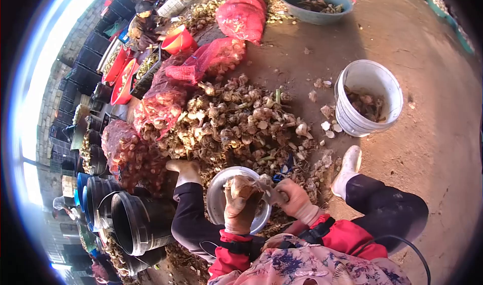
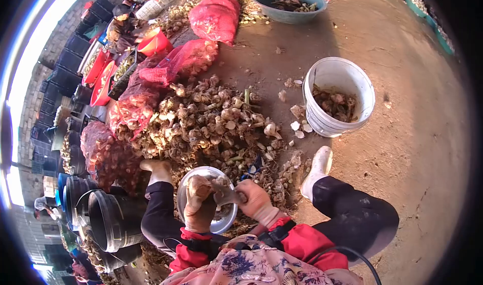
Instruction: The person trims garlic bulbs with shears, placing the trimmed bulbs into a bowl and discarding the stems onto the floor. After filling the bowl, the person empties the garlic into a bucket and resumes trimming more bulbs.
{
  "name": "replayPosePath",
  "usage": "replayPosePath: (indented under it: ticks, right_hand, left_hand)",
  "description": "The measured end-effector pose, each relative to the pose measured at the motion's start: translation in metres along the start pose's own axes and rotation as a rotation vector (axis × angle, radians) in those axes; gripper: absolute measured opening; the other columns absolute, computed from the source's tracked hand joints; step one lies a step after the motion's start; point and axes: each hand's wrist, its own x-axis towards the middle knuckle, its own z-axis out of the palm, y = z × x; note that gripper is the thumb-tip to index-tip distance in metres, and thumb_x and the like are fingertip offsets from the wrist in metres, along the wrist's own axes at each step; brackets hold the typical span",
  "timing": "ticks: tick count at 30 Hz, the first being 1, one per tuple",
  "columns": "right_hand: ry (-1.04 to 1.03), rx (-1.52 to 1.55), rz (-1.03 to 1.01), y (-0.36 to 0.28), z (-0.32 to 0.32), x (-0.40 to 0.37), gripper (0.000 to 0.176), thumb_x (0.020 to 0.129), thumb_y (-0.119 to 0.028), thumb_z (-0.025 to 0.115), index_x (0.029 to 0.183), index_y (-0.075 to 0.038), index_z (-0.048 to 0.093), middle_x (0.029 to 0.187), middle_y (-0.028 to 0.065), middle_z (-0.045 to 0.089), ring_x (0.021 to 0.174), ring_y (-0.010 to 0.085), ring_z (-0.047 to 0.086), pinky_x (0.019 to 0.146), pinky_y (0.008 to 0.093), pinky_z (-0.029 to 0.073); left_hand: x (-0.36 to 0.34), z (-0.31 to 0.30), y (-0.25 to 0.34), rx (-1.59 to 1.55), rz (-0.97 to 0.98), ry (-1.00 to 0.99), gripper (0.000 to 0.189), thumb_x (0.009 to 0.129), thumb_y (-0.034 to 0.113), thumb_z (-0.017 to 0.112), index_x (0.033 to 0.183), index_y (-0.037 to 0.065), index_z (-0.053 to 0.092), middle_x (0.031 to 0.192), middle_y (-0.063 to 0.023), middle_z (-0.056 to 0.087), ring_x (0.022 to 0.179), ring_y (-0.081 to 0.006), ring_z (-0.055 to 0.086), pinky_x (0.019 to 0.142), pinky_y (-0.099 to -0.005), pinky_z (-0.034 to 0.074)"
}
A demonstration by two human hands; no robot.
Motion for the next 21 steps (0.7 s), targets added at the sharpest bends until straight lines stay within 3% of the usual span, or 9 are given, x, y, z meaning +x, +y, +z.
replayPosePath:
  ticks: [2, 6, 7, 8, 10, 13, 16, 19, 21]
  right_hand:
    - [0.003, -0.001, 0.004, -0.014, 0.001, 0.007, 0.020, 0.072, -0.009, 0.070, 0.089, -0.005, 0.062, 0.086, 0.0139, 0.058, 0.081, 0.0325, 0.058, 0.071, 0.0356, 0.048]
    - [-0.079, -0.044, 0.026, 0.029, 0.000, -0.001, 0.017, 0.074, -0.007, 0.066, 0.090, -0.005, 0.062, 0.085, 0.0129, 0.058, 0.082, 0.0288, 0.059, 0.071, 0.0356, 0.048]
    - [-0.115, 0.045, 0.500, 0.036, -0.003, -0.012, 0.014, 0.077, -0.007, 0.061, 0.091, -0.005, 0.062, 0.082, 0.0108, 0.060, 0.077, 0.0220, 0.059, 0.070, 0.0341, 0.047]
    - [-0.160, -0.041, 0.626, 0.071, -0.005, -0.032, 0.018, 0.078, -0.009, 0.059, 0.095, -0.006, 0.064, 0.081, 0.0103, 0.063, 0.072, 0.0198, 0.057, 0.068, 0.0331, 0.047]
    - [-0.242, -0.267, 0.918, 0.157, -0.006, -0.062, 0.021, 0.075, -0.010, 0.061, 0.095, -0.008, 0.066, 0.077, 0.0106, 0.064, 0.066, 0.0169, 0.056, 0.064, 0.0310, 0.047]
    - [0.224, 0.099, 0.980, 0.172, -0.013, -0.053, 0.020, 0.067, -0.003, 0.068, 0.087, -0.007, 0.066, 0.073, 0.0040, 0.063, 0.064, 0.0150, 0.055, 0.064, 0.0297, 0.048]
    - [0.559, 0.603, 0.876, 0.147, -0.018, -0.028, 0.020, 0.065, 0.000, 0.071, 0.083, -0.006, 0.066, 0.073, -0.0013, 0.062, 0.065, 0.0120, 0.055, 0.063, 0.0288, 0.047]
    - [0.675, 0.377, 0.858, 0.126, -0.018, -0.008, 0.015, 0.070, 0.002, 0.068, 0.083, -0.006, 0.064, 0.068, 0.0013, 0.060, 0.054, 0.0132, 0.056, 0.048, 0.0290, 0.045]
    - [0.693, 0.437, 0.913, 0.106, -0.025, 0.004, 0.016, 0.071, 0.000, 0.069, 0.085, -0.007, 0.066, 0.071, 0.0007, 0.061, 0.055, 0.0124, 0.055, 0.047, 0.0283, 0.044]
  left_hand:
    - [-0.001, 0.002, -0.009, -0.053, 0.021, 0.157, 0.058, 0.070, 0.016, 0.079, 0.120, 0.010, 0.050, 0.107, -0.0057, 0.057, 0.108, -0.0252, 0.053, 0.098, -0.0415, 0.041]
    - [0.005, 0.009, -0.024, -0.134, 0.038, 0.011, 0.043, 0.075, 0.024, 0.074, 0.111, 0.012, 0.055, 0.104, -0.0017, 0.058, 0.103, -0.0228, 0.055, 0.094, -0.0403, 0.042]
    - [0.009, 0.014, -0.024, -0.206, 0.068, -0.048, 0.042, 0.075, 0.026, 0.073, 0.111, 0.012, 0.056, 0.104, -0.0007, 0.058, 0.102, -0.0225, 0.055, 0.092, -0.0403, 0.043]
    - [-0.002, 0.022, -0.018, -0.107, 0.021, 0.223, 0.050, 0.074, 0.028, 0.073, 0.118, 0.012, 0.054, 0.109, -0.0036, 0.059, 0.105, -0.0245, 0.055, 0.092, -0.0401, 0.043]
    - [-0.002, 0.010, -0.008, -0.111, 0.038, -0.011, 0.056, 0.074, 0.024, 0.073, 0.123, 0.010, 0.050, 0.114, -0.0076, 0.058, 0.108, -0.0254, 0.055, 0.096, -0.0420, 0.043]
    - [-0.009, -0.039, 0.010, 0.803, -0.179, 0.398, 0.063, 0.072, 0.017, 0.076, 0.126, 0.005, 0.046, 0.121, -0.0128, 0.053, 0.113, -0.0302, 0.054, 0.100, -0.0424, 0.042]
    - [0.013, -0.061, 0.007, 1.920, -0.218, 0.324, 0.073, 0.070, 0.019, 0.077, 0.133, 0.003, 0.043, 0.122, -0.0162, 0.057, 0.111, -0.0254, 0.057, 0.095, -0.0326, 0.046]
    - [0.093, -0.027, -0.040, 0.906, -0.287, 0.411, 0.046, 0.082, 0.015, 0.070, 0.121, -0.003, 0.056, 0.111, -0.0119, 0.064, 0.099, -0.0181, 0.061, 0.087, -0.0275, 0.048]
    - [0.162, -0.045, -0.101, 0.665, -0.290, 0.330, 0.031, 0.086, 0.016, 0.065, 0.111, -0.002, 0.062, 0.081, -0.0026, 0.063, 0.066, -0.0099, 0.055, 0.060, -0.0229, 0.044]
